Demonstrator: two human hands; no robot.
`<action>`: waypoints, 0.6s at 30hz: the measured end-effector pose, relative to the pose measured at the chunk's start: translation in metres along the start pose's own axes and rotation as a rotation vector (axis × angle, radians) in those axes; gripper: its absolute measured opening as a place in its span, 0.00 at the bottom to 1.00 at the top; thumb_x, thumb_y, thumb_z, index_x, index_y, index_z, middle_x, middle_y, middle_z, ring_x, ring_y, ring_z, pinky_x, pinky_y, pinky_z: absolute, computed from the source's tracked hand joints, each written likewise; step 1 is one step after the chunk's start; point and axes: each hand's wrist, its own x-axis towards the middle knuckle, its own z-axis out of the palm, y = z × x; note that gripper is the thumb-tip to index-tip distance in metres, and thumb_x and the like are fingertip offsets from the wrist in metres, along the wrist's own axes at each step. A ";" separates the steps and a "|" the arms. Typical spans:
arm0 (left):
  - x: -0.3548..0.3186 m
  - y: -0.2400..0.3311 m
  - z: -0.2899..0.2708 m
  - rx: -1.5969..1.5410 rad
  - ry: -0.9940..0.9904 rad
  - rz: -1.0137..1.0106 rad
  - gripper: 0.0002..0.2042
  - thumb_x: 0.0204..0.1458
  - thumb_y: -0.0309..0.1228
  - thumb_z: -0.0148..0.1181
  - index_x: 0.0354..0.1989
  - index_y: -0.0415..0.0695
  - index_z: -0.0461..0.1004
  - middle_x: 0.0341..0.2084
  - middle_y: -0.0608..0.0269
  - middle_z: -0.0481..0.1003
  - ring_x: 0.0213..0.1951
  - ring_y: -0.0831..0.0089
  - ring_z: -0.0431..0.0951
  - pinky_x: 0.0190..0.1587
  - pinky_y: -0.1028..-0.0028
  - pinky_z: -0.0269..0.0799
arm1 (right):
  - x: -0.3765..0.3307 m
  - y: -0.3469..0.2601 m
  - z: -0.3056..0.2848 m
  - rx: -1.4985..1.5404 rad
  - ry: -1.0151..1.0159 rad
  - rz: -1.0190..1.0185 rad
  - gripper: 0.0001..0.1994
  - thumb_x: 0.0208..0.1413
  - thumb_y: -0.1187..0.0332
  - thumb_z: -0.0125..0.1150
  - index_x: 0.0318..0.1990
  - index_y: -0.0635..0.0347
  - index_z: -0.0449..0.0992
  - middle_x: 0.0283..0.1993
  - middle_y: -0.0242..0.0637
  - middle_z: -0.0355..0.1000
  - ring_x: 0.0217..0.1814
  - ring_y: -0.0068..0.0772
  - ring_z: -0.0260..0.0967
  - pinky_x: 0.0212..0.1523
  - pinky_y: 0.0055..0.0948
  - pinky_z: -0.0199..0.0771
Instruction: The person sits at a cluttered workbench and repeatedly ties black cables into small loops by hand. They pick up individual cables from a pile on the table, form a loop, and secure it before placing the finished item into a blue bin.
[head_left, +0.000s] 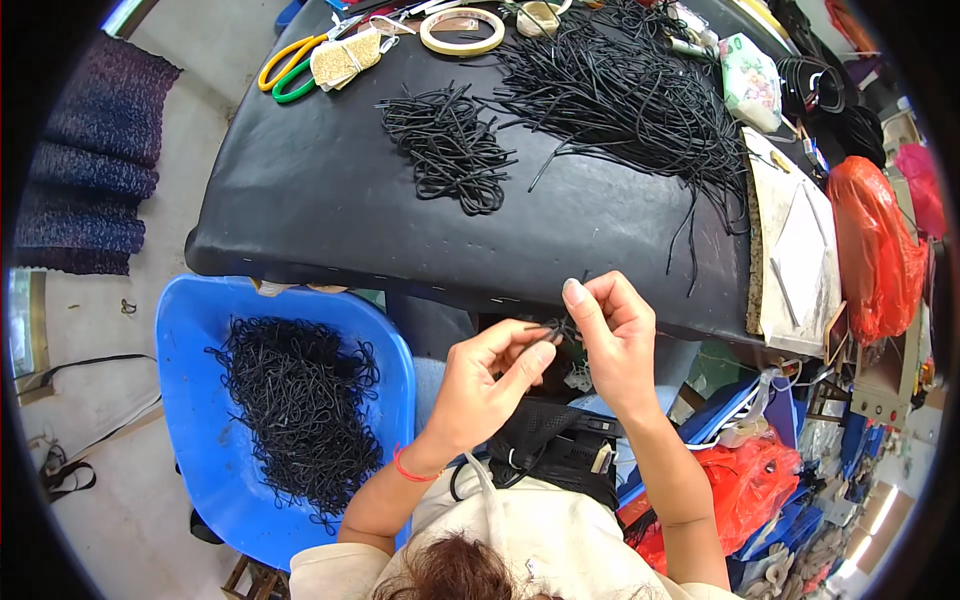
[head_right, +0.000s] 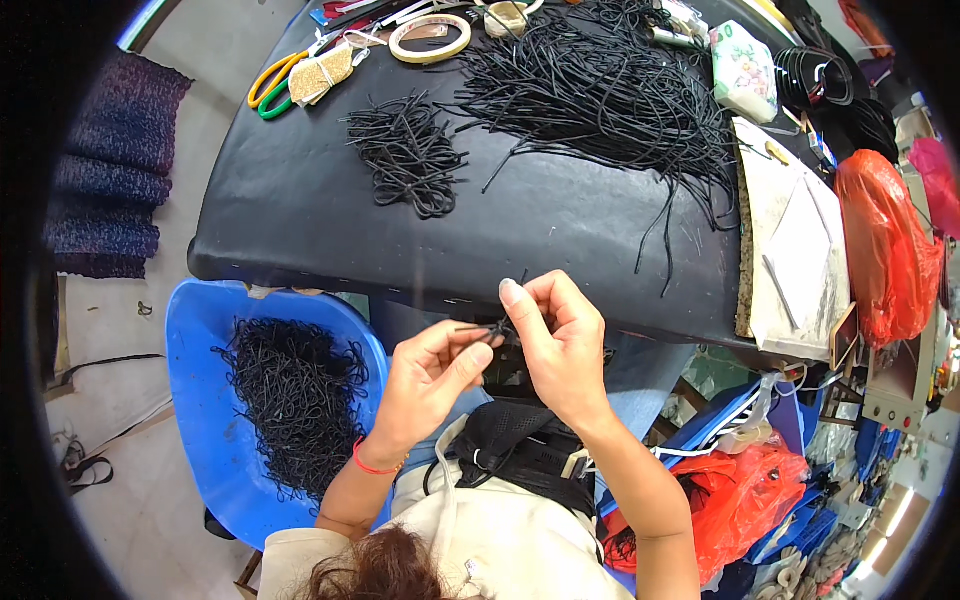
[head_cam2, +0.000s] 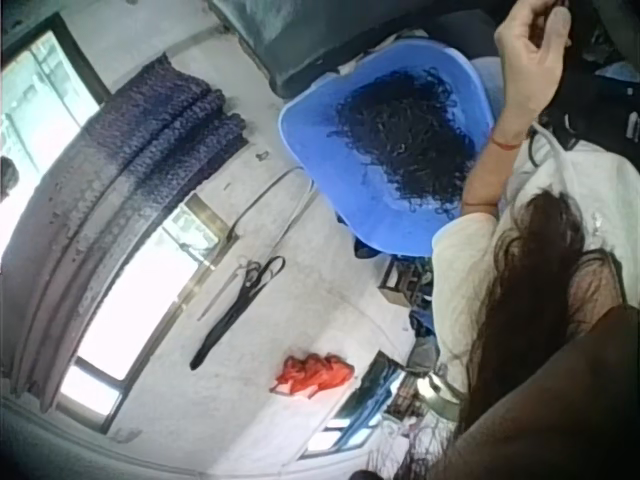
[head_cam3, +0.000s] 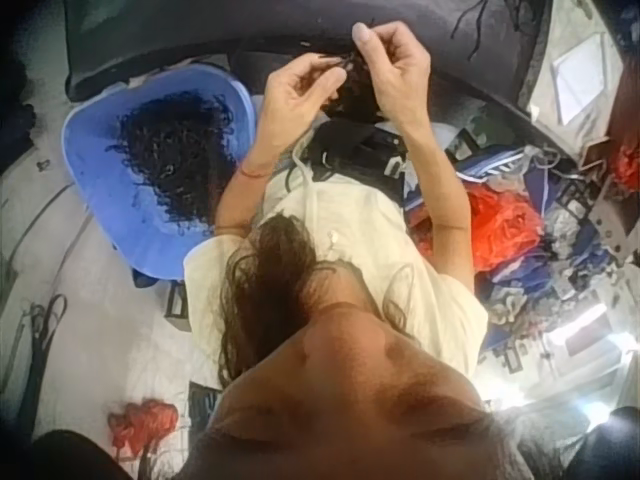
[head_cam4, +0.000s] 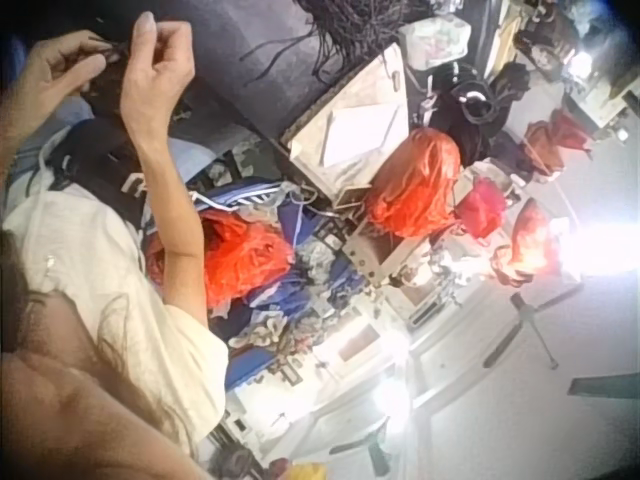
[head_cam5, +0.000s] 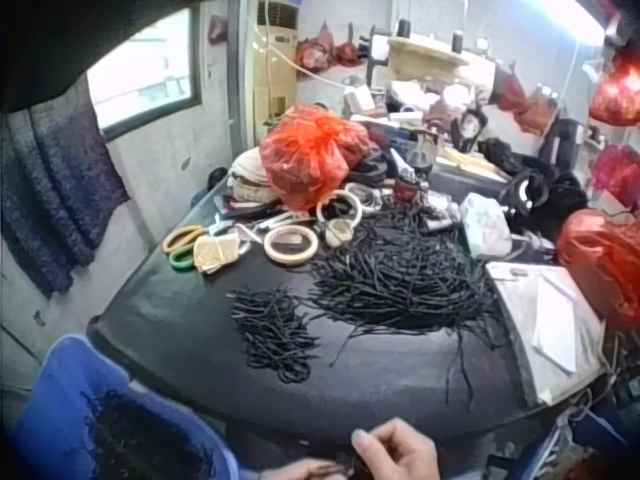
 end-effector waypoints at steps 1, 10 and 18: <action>0.002 0.000 0.000 0.000 0.019 0.018 0.08 0.53 0.26 0.55 0.39 0.35 0.72 0.28 0.68 0.73 0.27 0.87 0.69 0.29 0.85 0.66 | -0.001 -0.002 0.001 0.077 -0.017 0.047 0.09 0.54 0.68 0.57 0.25 0.61 0.67 0.21 0.21 0.63 0.23 0.09 0.55 0.23 0.13 0.56; 0.010 0.014 0.001 -0.007 0.103 0.067 0.07 0.52 0.30 0.57 0.34 0.38 0.74 0.21 0.71 0.72 0.24 0.88 0.68 0.26 0.86 0.64 | -0.009 -0.005 -0.010 0.321 -0.253 0.112 0.07 0.54 0.71 0.57 0.37 0.65 0.72 0.29 0.26 0.69 0.30 0.12 0.62 0.30 0.13 0.63; 0.011 0.016 0.002 -0.095 0.159 0.021 0.07 0.52 0.30 0.56 0.31 0.39 0.72 0.23 0.70 0.72 0.24 0.87 0.67 0.26 0.87 0.61 | -0.016 -0.011 -0.005 0.307 -0.252 0.151 0.09 0.55 0.71 0.56 0.40 0.65 0.73 0.31 0.28 0.70 0.33 0.13 0.63 0.34 0.14 0.64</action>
